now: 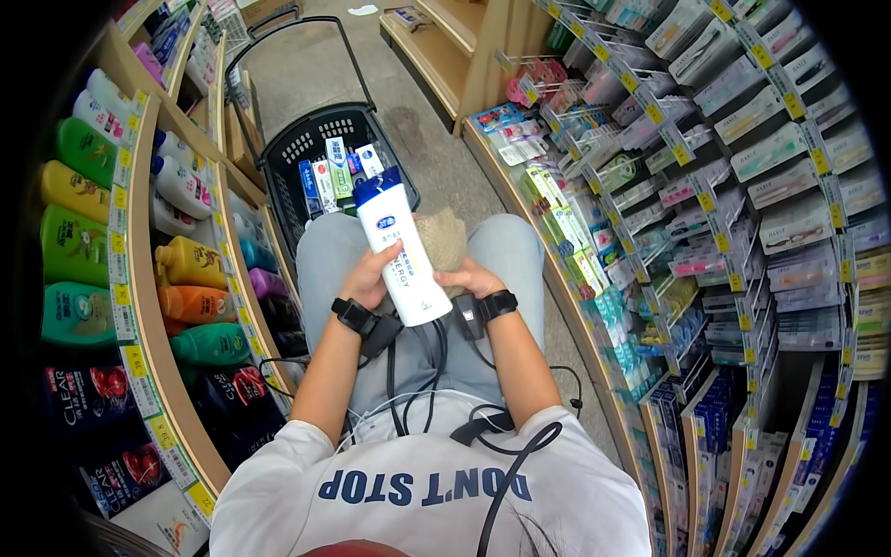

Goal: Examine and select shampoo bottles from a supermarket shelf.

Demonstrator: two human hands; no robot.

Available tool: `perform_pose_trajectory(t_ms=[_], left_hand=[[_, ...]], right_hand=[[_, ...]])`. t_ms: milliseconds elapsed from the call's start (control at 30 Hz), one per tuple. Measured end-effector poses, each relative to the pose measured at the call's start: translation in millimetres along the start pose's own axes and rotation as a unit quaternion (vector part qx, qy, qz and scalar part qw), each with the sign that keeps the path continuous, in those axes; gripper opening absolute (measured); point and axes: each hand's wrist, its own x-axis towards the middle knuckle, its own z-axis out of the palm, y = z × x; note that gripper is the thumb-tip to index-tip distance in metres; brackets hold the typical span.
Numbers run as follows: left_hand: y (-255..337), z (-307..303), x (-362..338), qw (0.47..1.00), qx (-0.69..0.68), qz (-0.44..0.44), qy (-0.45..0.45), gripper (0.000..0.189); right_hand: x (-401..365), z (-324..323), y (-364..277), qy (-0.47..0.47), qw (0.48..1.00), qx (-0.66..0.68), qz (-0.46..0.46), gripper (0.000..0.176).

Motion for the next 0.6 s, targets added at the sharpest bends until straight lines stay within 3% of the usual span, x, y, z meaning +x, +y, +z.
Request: perform_pose_trajectory(t_ms=[233,600], left_hand=[[-15,3,9,0.987,0.146,0.059,0.035,0.046],[-19,11,14,0.974,0.213,0.039,0.072,0.064]], right_hand=[[5,15,-4,0.038,0.991,-0.125,-0.002,0.074],[10,15,-1,0.119,0.993,0.014,-0.025,0.064]])
